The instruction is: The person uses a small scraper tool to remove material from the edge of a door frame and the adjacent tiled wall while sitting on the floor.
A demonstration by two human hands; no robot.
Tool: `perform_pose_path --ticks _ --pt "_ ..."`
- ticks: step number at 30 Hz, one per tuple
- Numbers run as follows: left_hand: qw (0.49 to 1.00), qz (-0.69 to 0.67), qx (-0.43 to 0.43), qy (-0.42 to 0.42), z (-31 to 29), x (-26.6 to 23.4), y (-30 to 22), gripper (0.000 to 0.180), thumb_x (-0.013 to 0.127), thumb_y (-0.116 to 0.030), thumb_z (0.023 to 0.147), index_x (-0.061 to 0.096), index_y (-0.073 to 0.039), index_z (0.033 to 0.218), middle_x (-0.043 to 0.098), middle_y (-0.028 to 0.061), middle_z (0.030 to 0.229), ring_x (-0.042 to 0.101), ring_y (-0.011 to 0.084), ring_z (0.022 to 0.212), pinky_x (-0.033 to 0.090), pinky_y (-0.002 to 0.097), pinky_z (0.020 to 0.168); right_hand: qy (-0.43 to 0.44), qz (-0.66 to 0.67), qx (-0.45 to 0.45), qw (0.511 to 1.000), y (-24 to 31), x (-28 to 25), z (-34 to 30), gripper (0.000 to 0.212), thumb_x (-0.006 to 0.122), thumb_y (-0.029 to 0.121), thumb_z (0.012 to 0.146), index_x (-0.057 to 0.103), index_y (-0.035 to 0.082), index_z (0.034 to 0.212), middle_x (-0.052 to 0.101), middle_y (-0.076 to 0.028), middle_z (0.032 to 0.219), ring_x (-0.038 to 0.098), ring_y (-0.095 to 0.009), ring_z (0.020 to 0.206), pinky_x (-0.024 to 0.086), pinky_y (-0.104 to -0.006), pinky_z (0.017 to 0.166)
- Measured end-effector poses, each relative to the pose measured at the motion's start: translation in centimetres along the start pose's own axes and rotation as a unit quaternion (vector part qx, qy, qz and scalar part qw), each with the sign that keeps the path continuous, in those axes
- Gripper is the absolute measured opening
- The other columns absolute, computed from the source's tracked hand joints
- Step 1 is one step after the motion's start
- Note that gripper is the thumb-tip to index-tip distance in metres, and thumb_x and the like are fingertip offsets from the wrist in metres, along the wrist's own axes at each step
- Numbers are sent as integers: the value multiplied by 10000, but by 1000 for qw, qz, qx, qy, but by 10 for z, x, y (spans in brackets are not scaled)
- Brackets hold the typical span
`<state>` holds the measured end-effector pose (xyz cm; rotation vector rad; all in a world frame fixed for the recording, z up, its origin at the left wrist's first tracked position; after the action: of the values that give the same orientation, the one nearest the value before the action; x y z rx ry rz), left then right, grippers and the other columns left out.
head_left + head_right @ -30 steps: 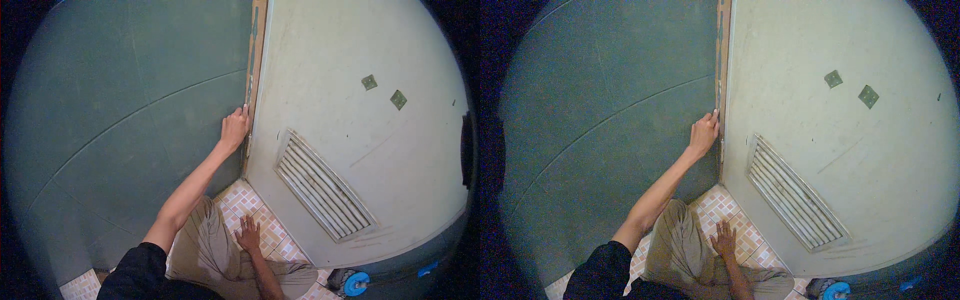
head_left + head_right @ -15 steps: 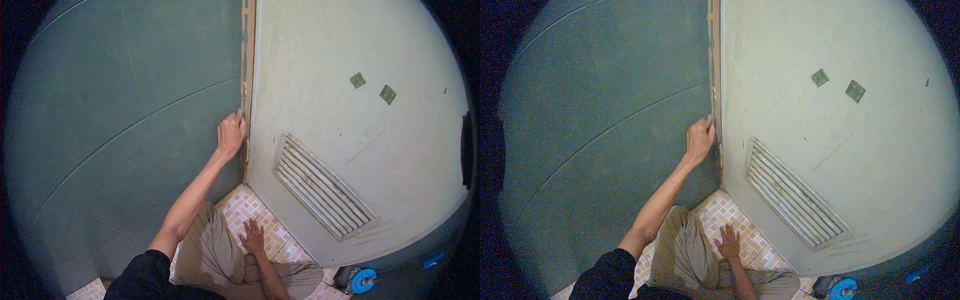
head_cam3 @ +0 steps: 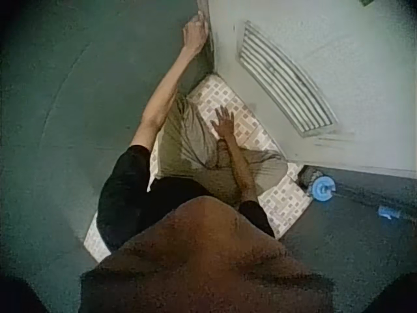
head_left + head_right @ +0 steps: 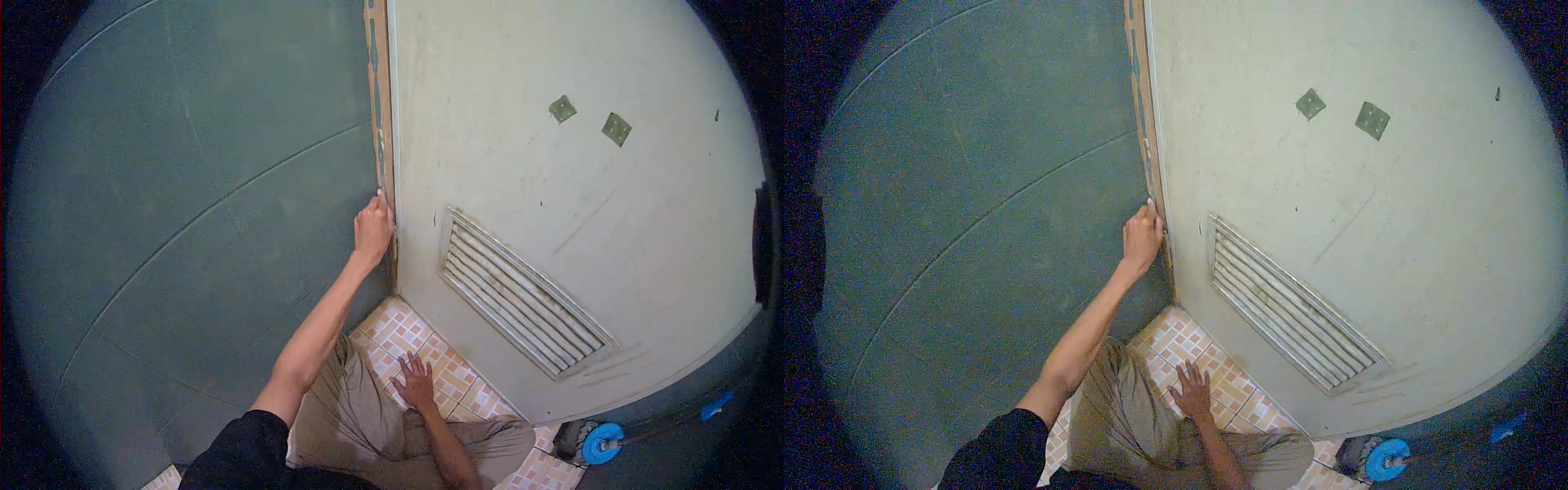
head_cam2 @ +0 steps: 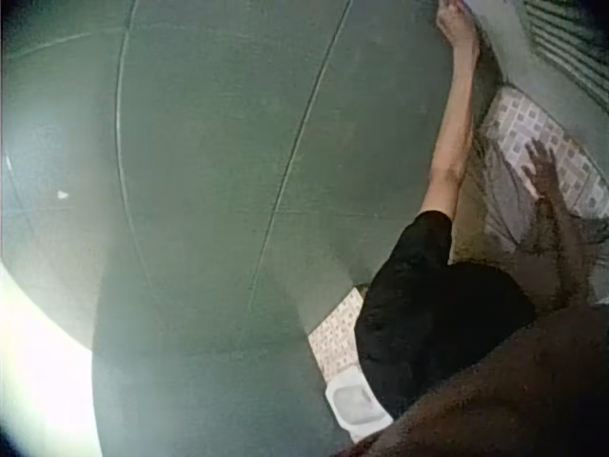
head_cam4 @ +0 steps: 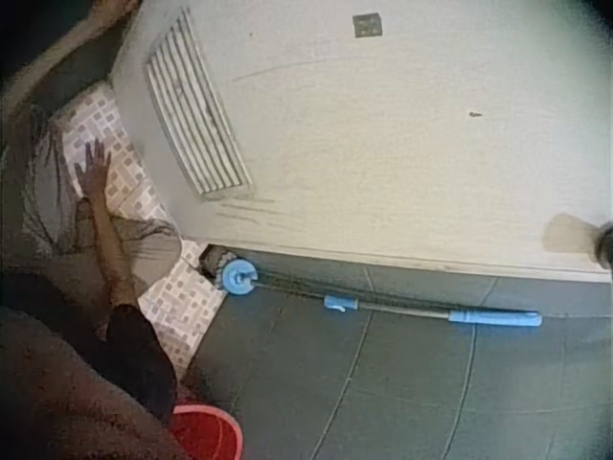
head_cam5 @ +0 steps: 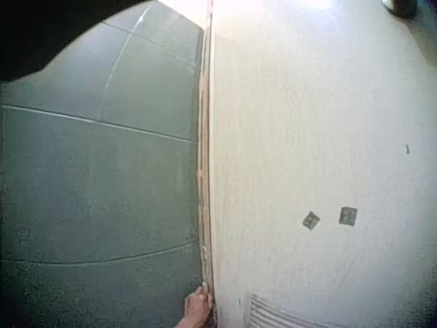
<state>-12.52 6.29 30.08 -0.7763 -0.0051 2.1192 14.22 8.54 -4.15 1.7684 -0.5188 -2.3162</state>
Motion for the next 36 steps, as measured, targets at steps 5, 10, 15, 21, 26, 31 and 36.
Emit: perform_pose_path --ticks 5,10,15,21,26,31,36 --pt "1000 -2 -17 5 -13 5 10 365 556 -62 866 530 78 1202 608 204 879 613 390 732 496 480 601 21 -50 4 999 15 9 13 672 500 480 900 353 109 1441 283 -163 1509 258 -325 1400 174 -576 1112" --pt "997 -31 -27 64 -13 -1 0 255 560 -80 863 584 79 1061 615 224 863 619 395 752 511 472 640 18 -39 -29 999 2 14 72 678 494 419 911 331 17 1432 219 -218 1525 191 -350 1423 172 -563 1126" --pt "993 -11 4 120 -37 4 22 305 541 -113 872 582 62 1118 642 210 901 642 377 773 530 476 675 11 -86 12 996 4 19 69 667 394 478 937 275 108 1479 179 -135 1558 149 -307 1442 122 -517 1153" --pt "996 -47 -52 61 -21 -18 13 243 567 -144 865 629 24 1030 628 200 825 632 374 766 501 476 654 -2 -67 12 998 1 15 58 653 400 466 937 290 107 1472 196 -142 1552 188 -317 1430 149 -531 1139" --pt "999 -16 -43 18 -9 -21 7 284 595 -145 856 638 -8 1101 603 165 775 627 345 745 489 455 637 8 -50 19 999 -2 15 56 652 403 465 936 295 106 1470 193 -135 1555 187 -306 1432 143 -515 1147" --pt "999 14 -28 17 -19 -2 0 326 587 -120 859 602 11 1157 615 169 843 631 350 745 505 452 641 0 -41 23 999 -3 16 54 655 393 467 936 288 108 1474 186 -126 1559 178 -297 1436 126 -497 1156" --pt "999 16 -24 35 -35 10 9 345 580 -118 858 582 21 1174 621 174 878 629 358 743 516 463 645 6 -41 27 999 -2 12 56 655 383 465 937 286 103 1474 196 -127 1557 178 -290 1437 116 -496 1158"
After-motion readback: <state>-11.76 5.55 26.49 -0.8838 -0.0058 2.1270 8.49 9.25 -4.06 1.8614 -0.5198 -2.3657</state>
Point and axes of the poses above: each hand's wrist, its own z-axis towards the middle knuckle, its own x-axis out of the palm, y = z × x, the point moved 5 cm from there along z, towards the middle knuckle
